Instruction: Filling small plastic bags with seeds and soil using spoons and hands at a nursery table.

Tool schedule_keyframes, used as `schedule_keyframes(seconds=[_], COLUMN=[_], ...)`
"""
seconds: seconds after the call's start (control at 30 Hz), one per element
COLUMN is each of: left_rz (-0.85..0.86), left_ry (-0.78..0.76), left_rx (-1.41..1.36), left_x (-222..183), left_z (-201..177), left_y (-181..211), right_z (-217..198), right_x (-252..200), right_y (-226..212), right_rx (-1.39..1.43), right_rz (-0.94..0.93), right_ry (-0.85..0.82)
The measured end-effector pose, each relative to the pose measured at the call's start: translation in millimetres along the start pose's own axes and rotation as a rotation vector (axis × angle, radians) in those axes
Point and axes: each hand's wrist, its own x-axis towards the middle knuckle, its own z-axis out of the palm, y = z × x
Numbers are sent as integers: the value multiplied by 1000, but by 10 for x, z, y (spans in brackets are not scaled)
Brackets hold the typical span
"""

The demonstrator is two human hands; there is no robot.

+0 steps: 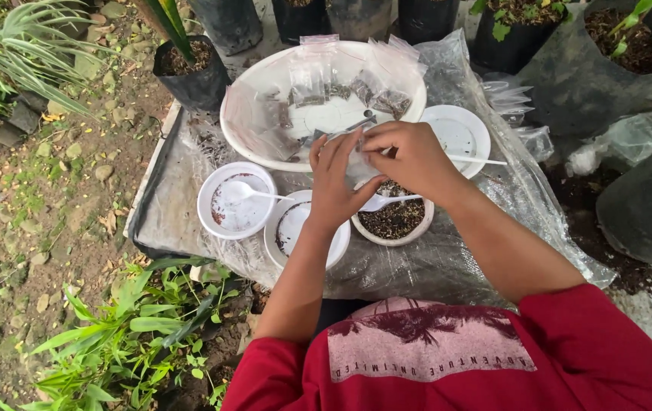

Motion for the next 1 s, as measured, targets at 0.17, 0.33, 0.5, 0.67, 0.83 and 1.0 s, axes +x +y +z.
schedule_keyframes(seconds=[0.17, 0.33, 0.5, 0.67, 0.83, 1.0], left_rz=[1, -260, -481, -506, -511, -508], left_ry=[37, 99, 154, 143, 134, 96], left_rx=[67, -221, -521, -591, -600, -517], left_x=[-67, -139, -182, -171, -170, -135], left_z=[123, 120, 97, 200, 301, 313], left_y=[-79, -81, 14, 91, 130, 261], right_z=[-25, -315, -553, -509, -457, -337], right_x=[-6, -176, -467, -577, -500, -438], right_y=[150, 659, 1979, 1954, 2047, 1940], right_rx=[17, 250, -798, -811, -825, -876], right_rz=[30, 96, 548, 528, 382, 269], right_ry=[-25, 102, -108, -93, 111, 8])
